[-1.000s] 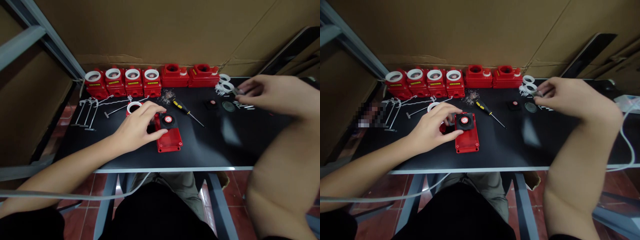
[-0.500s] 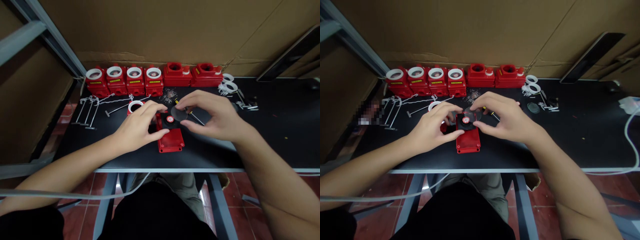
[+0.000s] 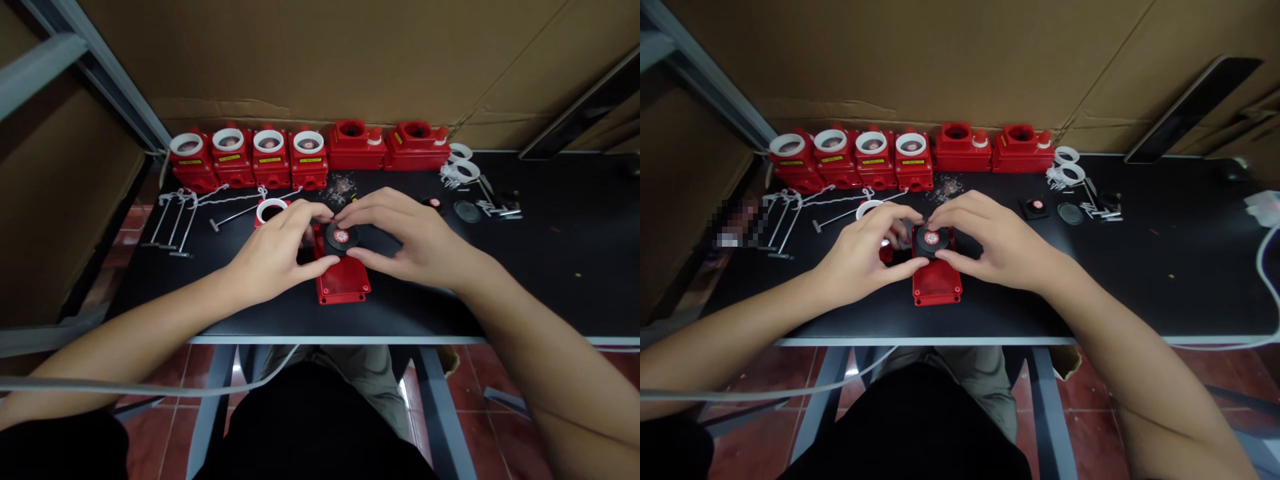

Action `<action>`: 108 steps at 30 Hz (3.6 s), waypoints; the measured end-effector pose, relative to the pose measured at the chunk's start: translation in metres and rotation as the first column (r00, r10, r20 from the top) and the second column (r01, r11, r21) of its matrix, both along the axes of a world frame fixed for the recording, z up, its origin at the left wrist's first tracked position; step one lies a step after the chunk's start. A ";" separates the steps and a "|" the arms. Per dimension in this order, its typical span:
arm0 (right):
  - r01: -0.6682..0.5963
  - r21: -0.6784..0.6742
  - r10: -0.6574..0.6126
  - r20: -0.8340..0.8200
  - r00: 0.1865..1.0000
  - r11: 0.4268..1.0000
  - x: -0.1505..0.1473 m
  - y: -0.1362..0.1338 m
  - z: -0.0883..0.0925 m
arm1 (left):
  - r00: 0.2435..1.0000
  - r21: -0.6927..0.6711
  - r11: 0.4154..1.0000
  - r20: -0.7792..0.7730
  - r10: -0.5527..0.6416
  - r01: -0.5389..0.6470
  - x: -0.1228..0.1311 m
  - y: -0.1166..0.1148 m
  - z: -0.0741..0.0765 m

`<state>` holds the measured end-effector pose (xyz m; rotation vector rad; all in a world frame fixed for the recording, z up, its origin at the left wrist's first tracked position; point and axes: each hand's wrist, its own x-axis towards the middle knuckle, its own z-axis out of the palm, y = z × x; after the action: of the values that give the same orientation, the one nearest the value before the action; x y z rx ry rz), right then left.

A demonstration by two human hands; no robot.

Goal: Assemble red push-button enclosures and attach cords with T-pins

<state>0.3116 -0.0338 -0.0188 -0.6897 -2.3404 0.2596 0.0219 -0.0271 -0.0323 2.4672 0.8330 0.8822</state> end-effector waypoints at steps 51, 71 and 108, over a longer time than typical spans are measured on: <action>0.398 0.011 -0.391 -0.163 0.906 0.917 0.028 0.012 0.019 | 0.999 -0.035 0.999 -0.046 0.009 -0.011 -0.002 0.000 0.004; 0.779 -0.105 -0.779 -0.216 0.589 0.619 0.100 0.036 0.033 | 0.934 0.305 0.892 -0.023 0.357 -0.333 -0.041 0.057 0.038; 0.282 -0.079 -0.292 -0.358 0.887 0.956 0.035 0.006 0.024 | 0.951 -0.156 0.969 0.277 -0.141 0.190 -0.038 0.038 0.052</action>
<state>0.3465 -0.0274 0.0052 -0.9052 -1.8552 0.2589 -0.0156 0.0114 0.0201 2.1657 0.5755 0.9985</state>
